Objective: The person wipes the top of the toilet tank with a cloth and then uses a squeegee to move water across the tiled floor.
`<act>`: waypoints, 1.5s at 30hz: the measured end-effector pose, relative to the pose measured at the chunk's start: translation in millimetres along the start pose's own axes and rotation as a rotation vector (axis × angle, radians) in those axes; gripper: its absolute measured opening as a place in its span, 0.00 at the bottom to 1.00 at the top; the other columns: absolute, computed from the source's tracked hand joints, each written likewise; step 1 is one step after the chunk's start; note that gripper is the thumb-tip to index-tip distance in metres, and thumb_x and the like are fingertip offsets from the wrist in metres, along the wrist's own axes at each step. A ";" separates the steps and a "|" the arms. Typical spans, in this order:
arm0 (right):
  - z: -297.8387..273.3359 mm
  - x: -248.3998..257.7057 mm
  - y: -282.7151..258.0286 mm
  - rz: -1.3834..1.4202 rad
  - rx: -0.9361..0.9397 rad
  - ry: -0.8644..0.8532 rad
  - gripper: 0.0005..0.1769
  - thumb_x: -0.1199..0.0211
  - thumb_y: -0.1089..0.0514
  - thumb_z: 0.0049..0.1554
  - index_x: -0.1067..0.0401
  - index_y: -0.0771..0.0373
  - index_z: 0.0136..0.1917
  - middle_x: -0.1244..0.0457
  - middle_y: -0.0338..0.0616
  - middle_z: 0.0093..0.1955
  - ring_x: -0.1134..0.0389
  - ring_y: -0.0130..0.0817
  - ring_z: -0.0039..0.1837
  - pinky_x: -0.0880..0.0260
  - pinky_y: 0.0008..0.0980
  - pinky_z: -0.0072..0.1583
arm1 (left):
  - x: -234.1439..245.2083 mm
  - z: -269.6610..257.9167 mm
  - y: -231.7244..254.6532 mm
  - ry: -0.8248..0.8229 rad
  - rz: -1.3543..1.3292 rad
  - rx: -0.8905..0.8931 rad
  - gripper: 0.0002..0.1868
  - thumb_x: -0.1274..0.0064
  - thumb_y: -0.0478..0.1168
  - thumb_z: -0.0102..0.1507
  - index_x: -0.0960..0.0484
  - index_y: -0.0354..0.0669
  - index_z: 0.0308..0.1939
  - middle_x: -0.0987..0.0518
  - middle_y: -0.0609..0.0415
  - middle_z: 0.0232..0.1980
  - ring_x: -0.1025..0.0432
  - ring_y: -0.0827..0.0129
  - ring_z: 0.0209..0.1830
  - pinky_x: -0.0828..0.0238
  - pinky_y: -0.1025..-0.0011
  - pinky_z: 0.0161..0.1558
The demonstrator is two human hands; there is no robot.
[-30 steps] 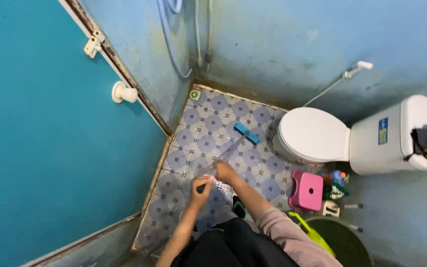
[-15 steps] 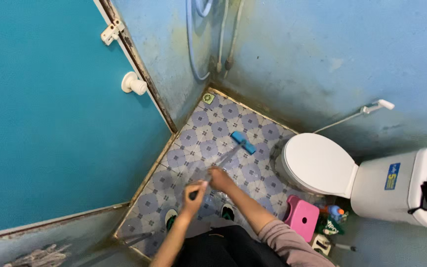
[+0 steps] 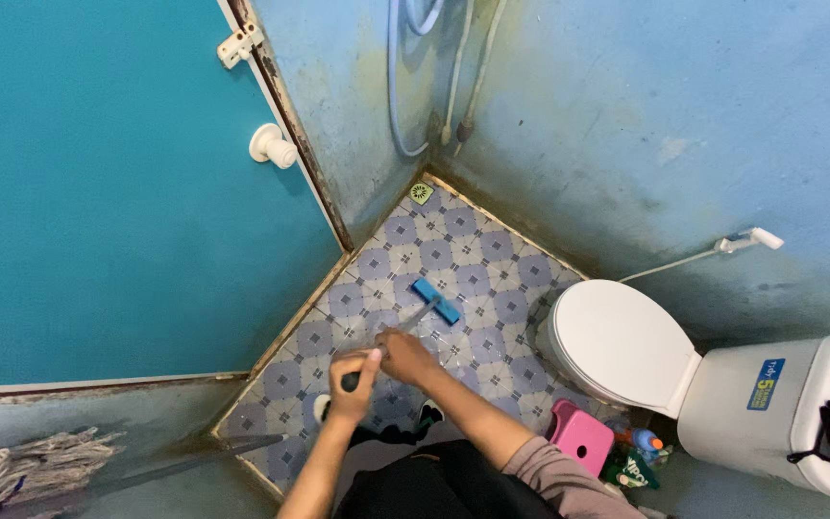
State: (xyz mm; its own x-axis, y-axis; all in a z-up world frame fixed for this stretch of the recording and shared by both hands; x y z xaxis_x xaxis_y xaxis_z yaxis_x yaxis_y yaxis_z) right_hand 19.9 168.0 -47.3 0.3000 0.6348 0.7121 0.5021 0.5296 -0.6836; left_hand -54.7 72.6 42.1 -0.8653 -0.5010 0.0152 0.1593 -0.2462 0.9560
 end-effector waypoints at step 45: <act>128.2 10.2 42.7 -0.054 -0.041 -0.108 0.13 0.37 0.51 0.52 0.25 0.64 0.43 0.33 0.56 0.47 0.30 0.56 0.53 0.30 0.47 0.56 | -1.5 95.2 -70.3 -0.254 0.045 0.043 0.27 0.47 0.38 0.67 0.38 0.37 0.14 0.36 0.53 0.17 0.42 0.65 0.17 0.41 0.64 0.26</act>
State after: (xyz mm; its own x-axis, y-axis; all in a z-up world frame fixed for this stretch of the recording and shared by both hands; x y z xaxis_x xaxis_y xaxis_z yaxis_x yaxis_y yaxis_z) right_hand -59.5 269.2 -89.6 0.1834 0.6640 0.7249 0.5486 0.5428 -0.6360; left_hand -109.9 169.7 2.7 -0.9504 -0.2847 0.1254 0.1842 -0.1901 0.9643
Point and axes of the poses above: each hand's wrist, its own z-axis towards the middle knuckle, its own x-axis out of the back of the hand, y = z × x, the point moved 10 cm from there along z, towards the middle knuckle
